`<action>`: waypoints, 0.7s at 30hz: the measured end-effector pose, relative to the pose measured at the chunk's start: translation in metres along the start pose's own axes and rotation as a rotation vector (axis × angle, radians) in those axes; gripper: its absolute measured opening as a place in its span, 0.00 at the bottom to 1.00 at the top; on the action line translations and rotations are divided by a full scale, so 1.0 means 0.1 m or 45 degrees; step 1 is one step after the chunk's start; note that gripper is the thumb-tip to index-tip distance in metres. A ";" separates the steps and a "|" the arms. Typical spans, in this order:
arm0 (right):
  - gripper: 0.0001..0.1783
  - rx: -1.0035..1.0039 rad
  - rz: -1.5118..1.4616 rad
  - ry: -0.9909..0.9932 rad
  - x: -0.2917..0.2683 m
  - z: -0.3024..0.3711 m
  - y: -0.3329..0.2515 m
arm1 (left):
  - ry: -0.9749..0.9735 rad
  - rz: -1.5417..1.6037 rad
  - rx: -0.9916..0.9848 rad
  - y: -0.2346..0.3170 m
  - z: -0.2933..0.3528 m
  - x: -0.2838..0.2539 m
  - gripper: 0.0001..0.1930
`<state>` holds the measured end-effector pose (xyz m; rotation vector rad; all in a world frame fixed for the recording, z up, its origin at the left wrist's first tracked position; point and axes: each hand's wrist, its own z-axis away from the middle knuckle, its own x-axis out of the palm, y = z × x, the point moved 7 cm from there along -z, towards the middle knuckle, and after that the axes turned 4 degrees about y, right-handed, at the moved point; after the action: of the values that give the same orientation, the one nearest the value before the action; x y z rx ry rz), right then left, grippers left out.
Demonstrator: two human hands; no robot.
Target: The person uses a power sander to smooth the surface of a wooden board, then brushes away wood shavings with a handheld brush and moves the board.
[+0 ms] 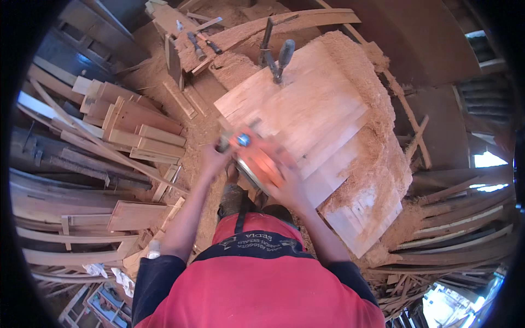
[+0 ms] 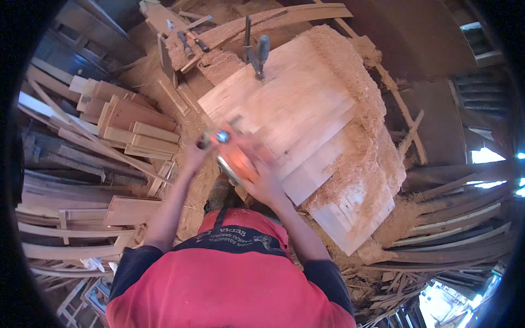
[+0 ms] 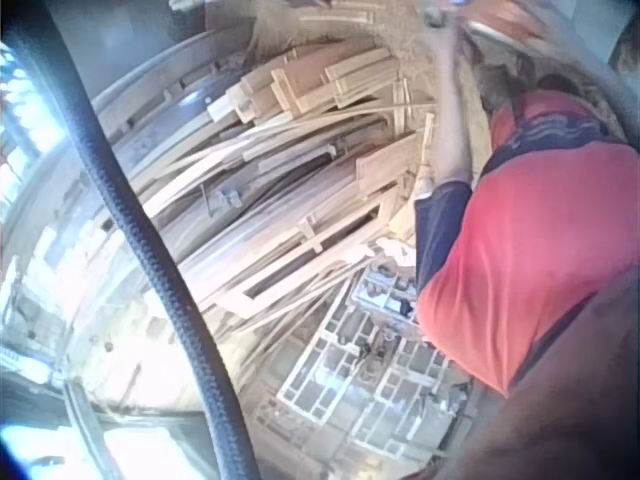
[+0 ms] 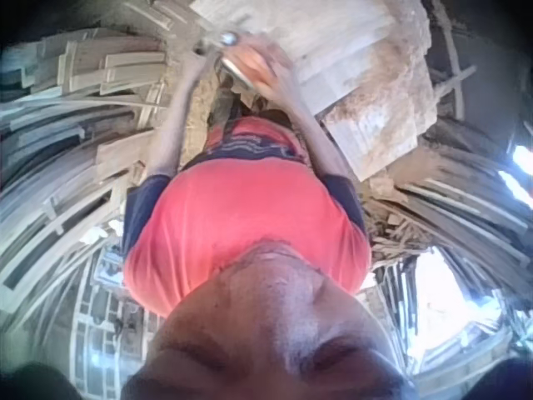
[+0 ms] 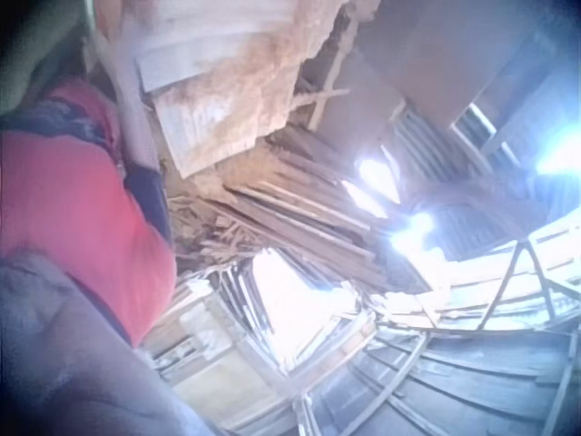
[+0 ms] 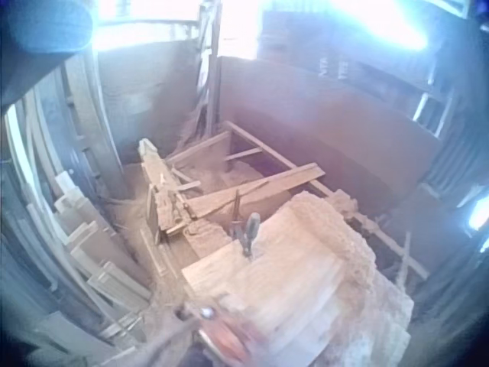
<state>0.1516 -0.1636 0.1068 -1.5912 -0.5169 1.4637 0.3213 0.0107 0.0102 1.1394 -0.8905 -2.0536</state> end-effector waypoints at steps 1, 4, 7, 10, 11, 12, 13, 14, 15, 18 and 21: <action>0.36 -0.027 -0.019 -0.019 -0.09 0.27 -0.01 | 0.040 0.063 0.061 -0.20 0.21 0.19 0.33; 0.20 0.179 0.080 0.138 -0.48 1.05 0.32 | -0.008 0.018 0.070 -0.29 0.92 0.67 0.43; 0.18 0.220 0.087 0.161 -0.61 1.38 0.50 | 0.066 -0.187 0.052 -0.20 1.38 0.81 0.48; 0.17 0.245 0.088 0.171 -0.57 1.32 0.46 | -0.007 -0.208 0.031 -0.14 1.31 0.76 0.48; 0.17 0.240 0.043 0.177 -0.51 1.26 0.40 | 0.004 -0.196 0.017 -0.20 1.25 0.72 0.48; 0.17 0.238 0.048 0.168 -0.47 1.17 0.39 | 0.028 -0.136 0.048 -0.26 1.14 0.71 0.50; 0.16 0.219 0.075 0.163 -0.43 1.06 0.37 | 0.054 -0.077 0.080 -0.31 1.01 0.68 0.52; 0.16 0.192 0.103 0.157 -0.36 0.95 0.35 | 0.060 0.018 0.103 -0.41 0.87 0.66 0.51; 0.16 0.187 0.109 0.156 -0.29 0.82 0.34 | 0.063 0.026 0.104 -0.42 0.72 0.58 0.51; 0.16 0.090 0.129 0.112 -0.03 0.32 0.21 | 0.134 0.056 0.135 -0.45 0.23 0.28 0.49; 0.18 0.004 0.063 0.149 0.23 -0.26 0.01 | 0.182 0.169 0.098 -0.49 -0.34 -0.07 0.47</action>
<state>0.1809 -0.1546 0.0905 -1.6865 -0.4106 1.3975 0.3445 0.0357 -0.0395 1.2173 -0.9546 -1.8214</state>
